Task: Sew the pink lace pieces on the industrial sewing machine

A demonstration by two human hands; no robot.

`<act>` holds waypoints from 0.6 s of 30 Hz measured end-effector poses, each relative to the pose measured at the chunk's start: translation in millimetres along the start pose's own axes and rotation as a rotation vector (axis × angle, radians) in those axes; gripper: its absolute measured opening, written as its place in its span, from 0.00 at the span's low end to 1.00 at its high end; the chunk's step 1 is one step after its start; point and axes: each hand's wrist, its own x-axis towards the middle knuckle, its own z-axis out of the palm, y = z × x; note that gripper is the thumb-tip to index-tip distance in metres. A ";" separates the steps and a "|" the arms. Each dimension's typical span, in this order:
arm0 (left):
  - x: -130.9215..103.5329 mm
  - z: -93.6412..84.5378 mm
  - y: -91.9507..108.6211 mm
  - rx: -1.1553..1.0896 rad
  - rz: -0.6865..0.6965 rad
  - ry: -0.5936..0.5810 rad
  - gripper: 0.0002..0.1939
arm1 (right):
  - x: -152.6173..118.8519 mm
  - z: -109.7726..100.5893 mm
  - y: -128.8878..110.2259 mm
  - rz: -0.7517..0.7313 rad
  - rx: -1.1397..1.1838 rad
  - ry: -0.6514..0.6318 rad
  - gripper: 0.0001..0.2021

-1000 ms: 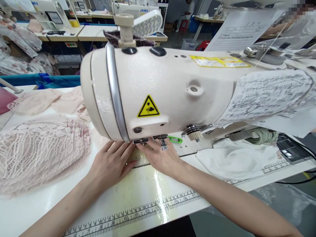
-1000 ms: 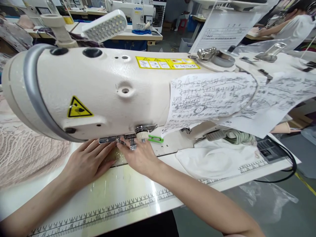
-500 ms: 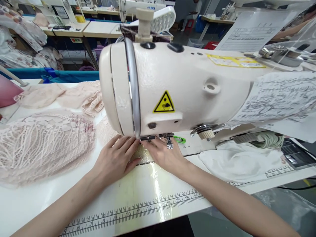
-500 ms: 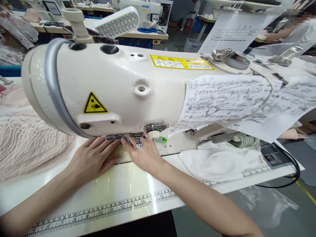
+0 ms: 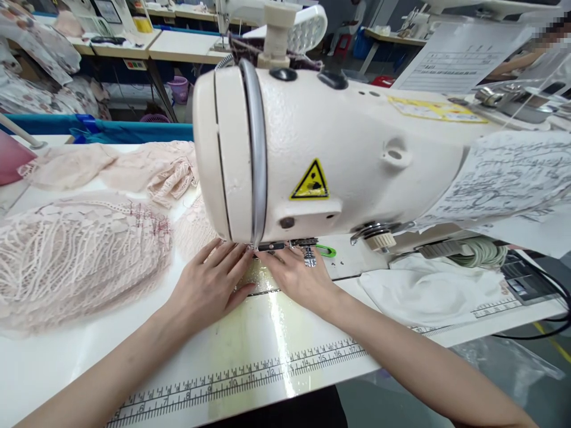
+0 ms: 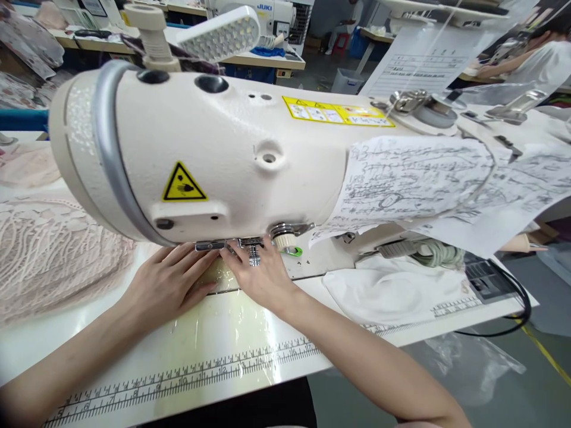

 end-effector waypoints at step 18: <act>1.8 0.2 -2.9 0.008 -0.022 -0.014 0.27 | -1.9 3.1 8.7 0.025 0.075 -0.202 0.25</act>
